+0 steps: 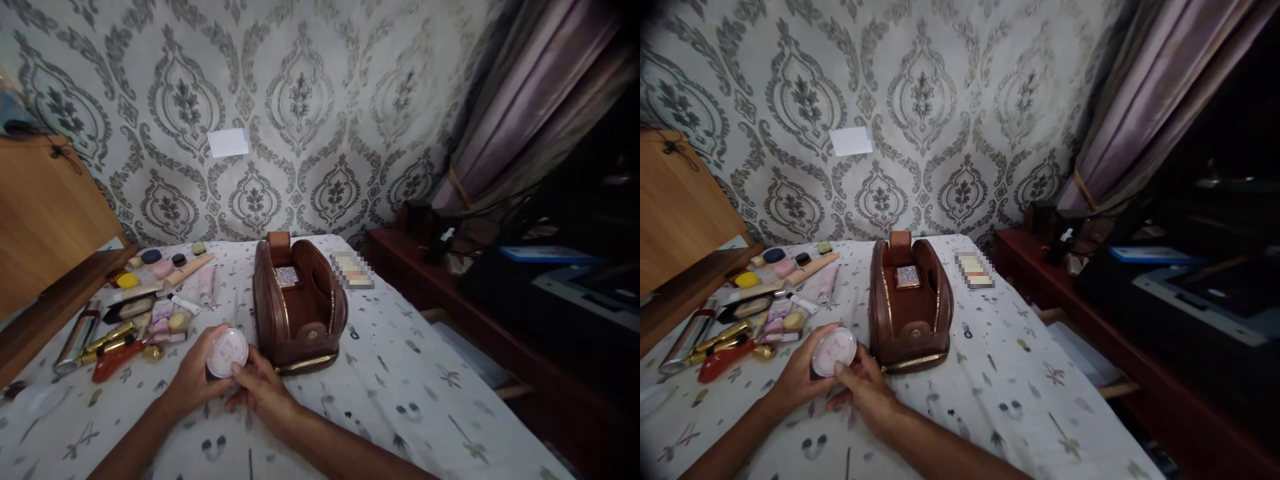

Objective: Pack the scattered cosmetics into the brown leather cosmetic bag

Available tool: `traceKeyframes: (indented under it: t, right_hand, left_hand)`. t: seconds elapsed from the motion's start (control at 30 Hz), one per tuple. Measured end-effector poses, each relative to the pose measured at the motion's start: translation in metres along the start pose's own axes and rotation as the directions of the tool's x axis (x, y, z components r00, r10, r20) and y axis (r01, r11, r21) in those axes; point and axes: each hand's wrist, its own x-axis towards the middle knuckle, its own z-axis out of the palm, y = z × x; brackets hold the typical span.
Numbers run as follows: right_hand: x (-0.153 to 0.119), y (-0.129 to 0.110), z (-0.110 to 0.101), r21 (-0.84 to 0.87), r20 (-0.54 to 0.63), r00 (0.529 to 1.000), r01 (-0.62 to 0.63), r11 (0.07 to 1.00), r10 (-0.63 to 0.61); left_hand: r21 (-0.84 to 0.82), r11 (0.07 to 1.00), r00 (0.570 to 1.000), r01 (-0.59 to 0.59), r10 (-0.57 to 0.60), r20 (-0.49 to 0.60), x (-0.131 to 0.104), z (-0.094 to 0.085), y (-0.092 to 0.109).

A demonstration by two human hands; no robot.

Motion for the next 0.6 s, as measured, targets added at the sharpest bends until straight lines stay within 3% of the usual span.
traceKeyframes:
  t: [0.23, 0.43, 0.6]
  right_hand:
    - [-0.001, 0.007, -0.006, -0.244, -0.016, 0.993, 0.109, 0.964, -0.116]
    - [0.002, 0.002, -0.006, -0.6, 0.044, 0.932, 0.313, 0.737, -0.36]
    - [0.006, -0.001, 0.001, -0.693, 0.048, 0.923, 0.307, 0.652, -0.383]
  left_hand:
    - [0.028, 0.998, 0.998, -0.062, 0.063, -0.012, 0.004, 0.001, -0.001]
    - [0.118, 0.98, 0.985, -0.159, 0.165, -0.045, 0.007, 0.001, 0.004]
    - [0.284, 0.927, 0.953, -0.247, 0.285, -0.1, 0.008, 0.0, 0.013]
